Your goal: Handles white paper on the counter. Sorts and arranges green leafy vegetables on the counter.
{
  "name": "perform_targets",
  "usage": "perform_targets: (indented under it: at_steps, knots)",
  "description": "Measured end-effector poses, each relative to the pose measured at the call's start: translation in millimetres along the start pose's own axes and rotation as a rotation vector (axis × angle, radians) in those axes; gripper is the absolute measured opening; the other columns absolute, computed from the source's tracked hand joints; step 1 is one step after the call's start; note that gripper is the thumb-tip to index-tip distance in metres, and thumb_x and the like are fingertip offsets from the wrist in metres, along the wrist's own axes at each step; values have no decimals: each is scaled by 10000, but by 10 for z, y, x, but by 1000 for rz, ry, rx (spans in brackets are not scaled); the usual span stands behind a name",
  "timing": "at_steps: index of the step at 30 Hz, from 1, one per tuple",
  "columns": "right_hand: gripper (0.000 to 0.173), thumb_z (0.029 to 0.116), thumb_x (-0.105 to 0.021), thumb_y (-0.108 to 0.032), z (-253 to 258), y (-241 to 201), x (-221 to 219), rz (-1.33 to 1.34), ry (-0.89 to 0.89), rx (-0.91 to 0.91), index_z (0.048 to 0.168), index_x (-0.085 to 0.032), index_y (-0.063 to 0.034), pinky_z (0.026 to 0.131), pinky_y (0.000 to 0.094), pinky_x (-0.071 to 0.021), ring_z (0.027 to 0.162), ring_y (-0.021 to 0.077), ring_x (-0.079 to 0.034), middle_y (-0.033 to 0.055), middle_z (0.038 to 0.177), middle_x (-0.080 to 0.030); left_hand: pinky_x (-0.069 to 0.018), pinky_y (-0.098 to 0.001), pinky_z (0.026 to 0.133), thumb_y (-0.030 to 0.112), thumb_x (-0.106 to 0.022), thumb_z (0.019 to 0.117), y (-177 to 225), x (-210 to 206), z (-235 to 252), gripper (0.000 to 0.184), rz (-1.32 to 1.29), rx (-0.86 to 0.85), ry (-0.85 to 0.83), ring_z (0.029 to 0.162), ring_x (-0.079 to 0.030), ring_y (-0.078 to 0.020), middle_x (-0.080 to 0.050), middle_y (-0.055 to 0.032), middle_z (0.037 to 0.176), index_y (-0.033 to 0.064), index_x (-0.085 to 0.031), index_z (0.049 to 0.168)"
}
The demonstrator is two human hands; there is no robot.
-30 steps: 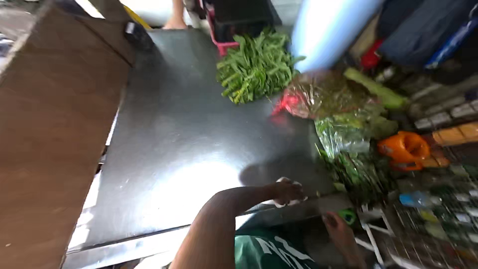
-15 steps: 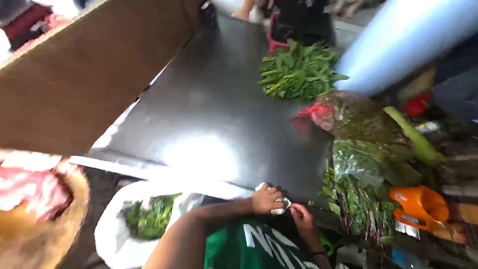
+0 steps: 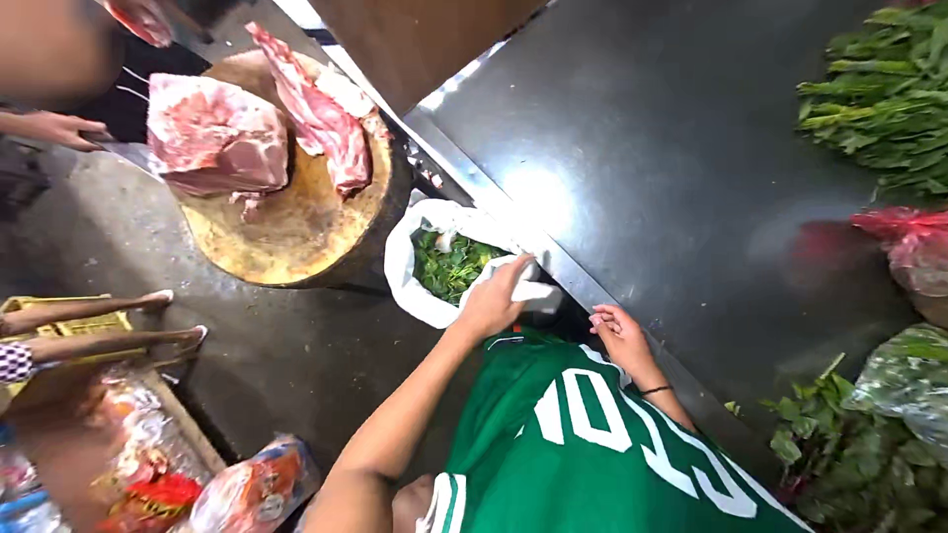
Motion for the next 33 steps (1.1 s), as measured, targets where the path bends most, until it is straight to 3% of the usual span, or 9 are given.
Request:
perform_targets:
  at_steps: [2, 5, 8, 12, 17, 21, 24, 26, 33]
  knots:
    - [345, 1026, -592, -327, 146, -129, -135, -79, -72, 36, 1314, -650, -147, 852, 355, -632, 955, 128, -728, 21, 1117, -737, -595, -605, 740, 267, -591, 1002, -189, 312, -205, 624, 82, 120, 69, 975, -700, -340, -589, -146, 1369, 352, -369, 1578]
    - [357, 1030, -586, -368, 310, -245, -273, -129, -103, 75, 1324, -649, -177, 866, 349, -625, 969, 111, -722, 7, 1125, -734, -508, -650, 946, 297, -568, 1002, -297, 694, -518, 569, 174, 202, 202, 1300, -538, -393, -390, -167, 1584, 413, -428, 1542]
    - [362, 1031, -584, -374, 402, -283, -355, -161, -83, 95, 1327, -649, -176, 864, 343, -623, 962, 110, -722, 9, 1118, -735, -444, -629, 1036, 199, -571, 966, -241, 1079, -723, 504, 163, 124, 462, 1366, -441, -388, -418, -158, 1533, 304, -560, 1458]
    - [361, 1034, -572, -368, 396, -440, -452, -175, -71, 100, 1314, -655, -155, 870, 352, -619, 977, 121, -721, 25, 1127, -735, -517, -465, 993, 110, -470, 1024, 12, 1596, -838, 373, 133, 4, 640, 1142, -626, -275, -656, -156, 1231, 69, -634, 1357]
    - [395, 997, -658, -341, 111, -1029, -607, -46, -205, 137, 1355, -640, -176, 870, 348, -623, 1011, 117, -713, 11, 1178, -722, -533, -442, 1042, 129, -436, 1006, 22, 1621, -713, 425, 32, -189, 560, 1212, -638, -198, -663, -68, 1328, 127, -620, 1389]
    - [831, 815, -882, -280, 32, -1392, -613, 18, -292, 354, 1537, -475, -225, 921, 434, -610, 1194, 215, -647, 63, 1500, -532, -471, -441, 1146, 96, -430, 1036, 635, 1428, -455, 391, -400, -499, 370, 1316, -576, -236, -612, -103, 1409, 34, -568, 1397]
    - [555, 881, -815, -275, -39, -1426, -483, 45, -216, 471, 1365, -632, -75, 1094, 417, -507, 1264, 203, -611, 111, 1385, -632, -467, -424, 1137, 97, -452, 1038, 1101, 1311, -268, 388, -633, -547, 377, 1310, -569, -216, -601, -61, 1417, 86, -563, 1409]
    - [391, 960, -729, -303, -55, -1323, -278, 60, -138, 435, 1280, -681, -83, 1046, 385, -544, 1153, 146, -665, 68, 1229, -711, -494, -426, 1104, 105, -448, 1046, 1199, 1278, -92, 357, -705, -554, 433, 1274, -587, -217, -610, -59, 1390, 77, -580, 1376]
    - [439, 996, -677, -365, 79, -579, 653, 104, 219, 211, 1366, -633, -132, 935, 359, -609, 1105, 134, -693, 34, 1267, -696, -538, -484, 1032, 128, -454, 1051, 879, 1517, 535, 361, -754, -442, 362, 1239, -605, -273, -592, -121, 1393, 18, -527, 1387]
Point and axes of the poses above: each hand's wrist, its own z-axis towards the middle knuckle, its own x-axis out of the back of the hand, y = z × x, the point moved 1 cm from there along z, towards the middle knuckle
